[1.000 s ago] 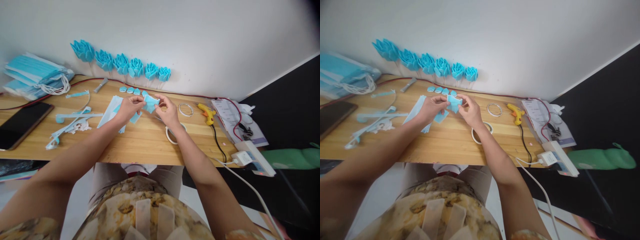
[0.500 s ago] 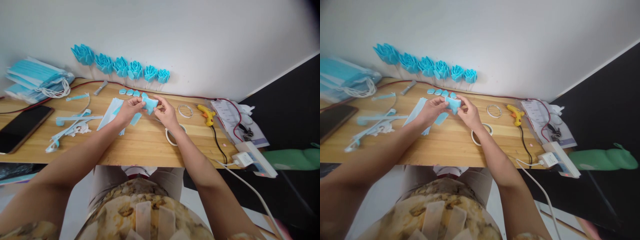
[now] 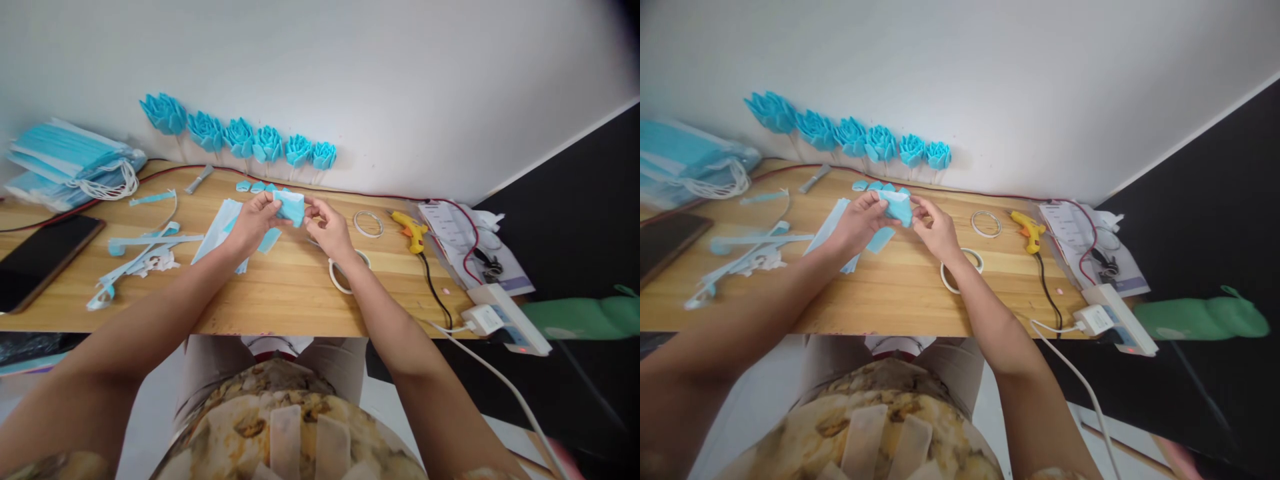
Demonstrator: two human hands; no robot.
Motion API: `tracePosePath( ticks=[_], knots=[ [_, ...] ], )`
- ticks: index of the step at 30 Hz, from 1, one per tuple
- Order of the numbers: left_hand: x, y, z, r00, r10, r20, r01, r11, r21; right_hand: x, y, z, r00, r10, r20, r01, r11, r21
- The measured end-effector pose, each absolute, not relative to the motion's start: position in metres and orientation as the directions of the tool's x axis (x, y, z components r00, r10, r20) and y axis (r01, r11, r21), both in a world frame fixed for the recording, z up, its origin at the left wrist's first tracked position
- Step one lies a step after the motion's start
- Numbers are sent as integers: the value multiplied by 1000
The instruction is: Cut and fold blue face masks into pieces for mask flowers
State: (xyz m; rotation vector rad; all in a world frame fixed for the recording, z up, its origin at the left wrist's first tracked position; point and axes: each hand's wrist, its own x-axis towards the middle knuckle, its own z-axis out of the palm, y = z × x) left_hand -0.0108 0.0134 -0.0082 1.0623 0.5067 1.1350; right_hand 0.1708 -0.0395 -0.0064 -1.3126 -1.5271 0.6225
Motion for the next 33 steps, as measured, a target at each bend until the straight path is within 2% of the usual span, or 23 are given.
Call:
tracePosePath(
  ticks=[3,9,15,20,26,33],
  knots=[
    [-11,13,-8,387,905,177,-458,22,888,171,-40,-5,67,941,333,421,276,-864],
    [-8,9,-6,357,889,286,-324,-169,931,173,-43,0,-8,961,276,307,265,-914],
    [-4,1,-10,442,841,313,-169,-264,950,170,-47,4,53,918,393,410,339,-847],
    [-4,-1,-11,472,847,245,-137,-204,969,168,-47,3,147,862,486,459,376,-805],
    [-11,1,-6,458,878,141,97,-207,974,170,-46,4,202,849,489,441,367,-819],
    [-10,2,-6,470,869,154,50,-200,979,169,-48,6,220,849,481,473,338,-813]
  ],
)
